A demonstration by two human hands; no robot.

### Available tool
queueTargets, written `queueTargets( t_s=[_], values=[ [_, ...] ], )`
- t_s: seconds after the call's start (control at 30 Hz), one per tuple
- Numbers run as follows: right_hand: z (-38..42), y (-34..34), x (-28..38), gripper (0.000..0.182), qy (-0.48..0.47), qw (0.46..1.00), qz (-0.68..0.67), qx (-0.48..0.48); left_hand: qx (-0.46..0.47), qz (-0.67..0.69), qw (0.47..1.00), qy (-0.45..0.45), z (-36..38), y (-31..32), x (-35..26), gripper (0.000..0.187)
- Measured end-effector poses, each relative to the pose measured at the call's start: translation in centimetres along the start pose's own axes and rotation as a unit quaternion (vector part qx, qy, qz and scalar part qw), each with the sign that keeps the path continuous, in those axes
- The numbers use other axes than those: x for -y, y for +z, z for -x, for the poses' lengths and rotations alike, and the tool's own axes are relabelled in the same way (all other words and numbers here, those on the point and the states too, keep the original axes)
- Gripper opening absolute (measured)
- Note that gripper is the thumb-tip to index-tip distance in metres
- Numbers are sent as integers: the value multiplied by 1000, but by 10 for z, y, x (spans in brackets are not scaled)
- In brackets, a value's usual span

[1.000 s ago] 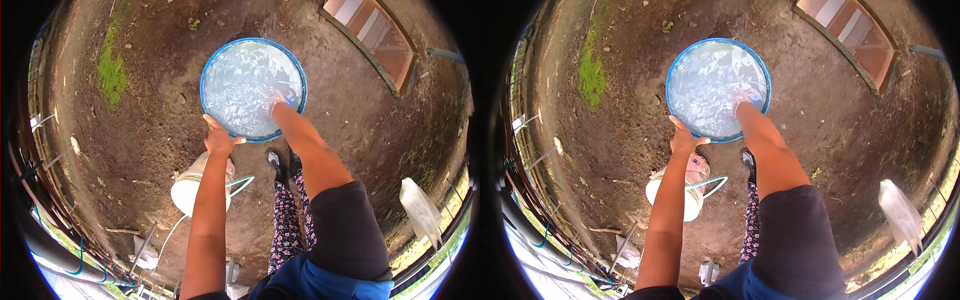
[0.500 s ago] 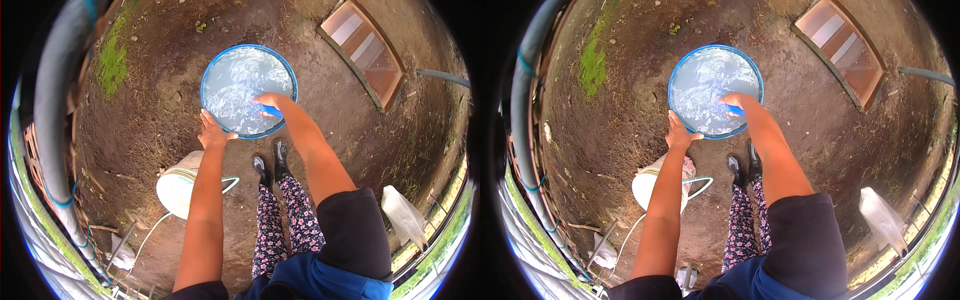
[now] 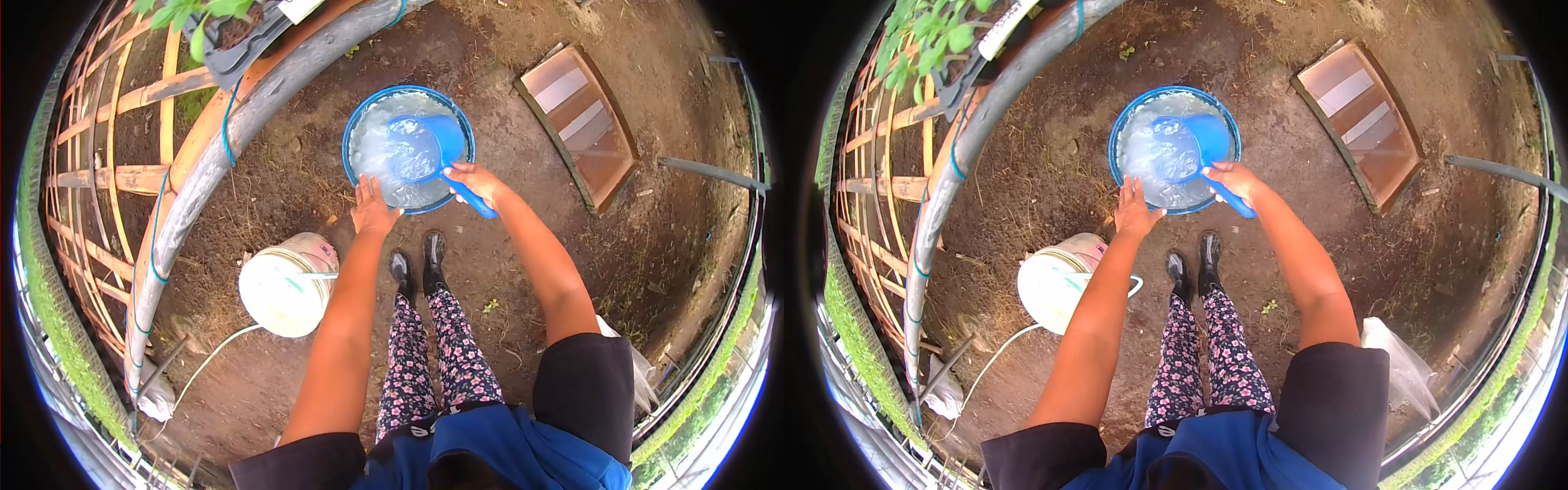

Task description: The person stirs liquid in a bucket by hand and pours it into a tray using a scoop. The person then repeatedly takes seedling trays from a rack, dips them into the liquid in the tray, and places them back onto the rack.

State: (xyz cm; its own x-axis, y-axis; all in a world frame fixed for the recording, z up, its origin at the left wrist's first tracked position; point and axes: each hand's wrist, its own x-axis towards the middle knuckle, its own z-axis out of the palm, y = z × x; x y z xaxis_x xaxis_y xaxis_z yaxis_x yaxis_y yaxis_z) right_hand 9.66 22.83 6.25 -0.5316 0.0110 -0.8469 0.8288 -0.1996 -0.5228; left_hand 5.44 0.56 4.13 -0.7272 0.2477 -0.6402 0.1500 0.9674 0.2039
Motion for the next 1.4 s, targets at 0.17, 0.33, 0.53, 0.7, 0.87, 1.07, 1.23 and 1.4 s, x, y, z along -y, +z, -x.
queueTargets(
  t_s=[0.17,0.33,0.53,0.7,0.87,1.07,1.23,1.4],
  values=[
    [71,3,29,46,-41,997,44,-44,21,15,999,42,0,-4,-17,84],
    [74,-3,4,45,-146,983,41,-102,49,17,998,36,-1,-7,-23,80],
    [100,2,5,42,-215,962,82,-150,40,33,998,47,1,-7,-28,73],
    [123,5,9,43,-243,952,84,-164,-11,483,875,31,-21,12,-38,54],
    [138,-2,14,43,-267,927,151,-214,-157,633,740,-165,-26,3,-60,42],
    [155,2,31,44,-310,913,131,-228,-129,663,712,-192,-20,6,-55,44],
    [156,3,36,41,-333,903,137,-235,-126,557,809,-137,-18,16,-41,50],
    [120,-5,23,31,-368,830,329,-260,-43,220,966,-128,-5,3,-14,84]
  ],
)
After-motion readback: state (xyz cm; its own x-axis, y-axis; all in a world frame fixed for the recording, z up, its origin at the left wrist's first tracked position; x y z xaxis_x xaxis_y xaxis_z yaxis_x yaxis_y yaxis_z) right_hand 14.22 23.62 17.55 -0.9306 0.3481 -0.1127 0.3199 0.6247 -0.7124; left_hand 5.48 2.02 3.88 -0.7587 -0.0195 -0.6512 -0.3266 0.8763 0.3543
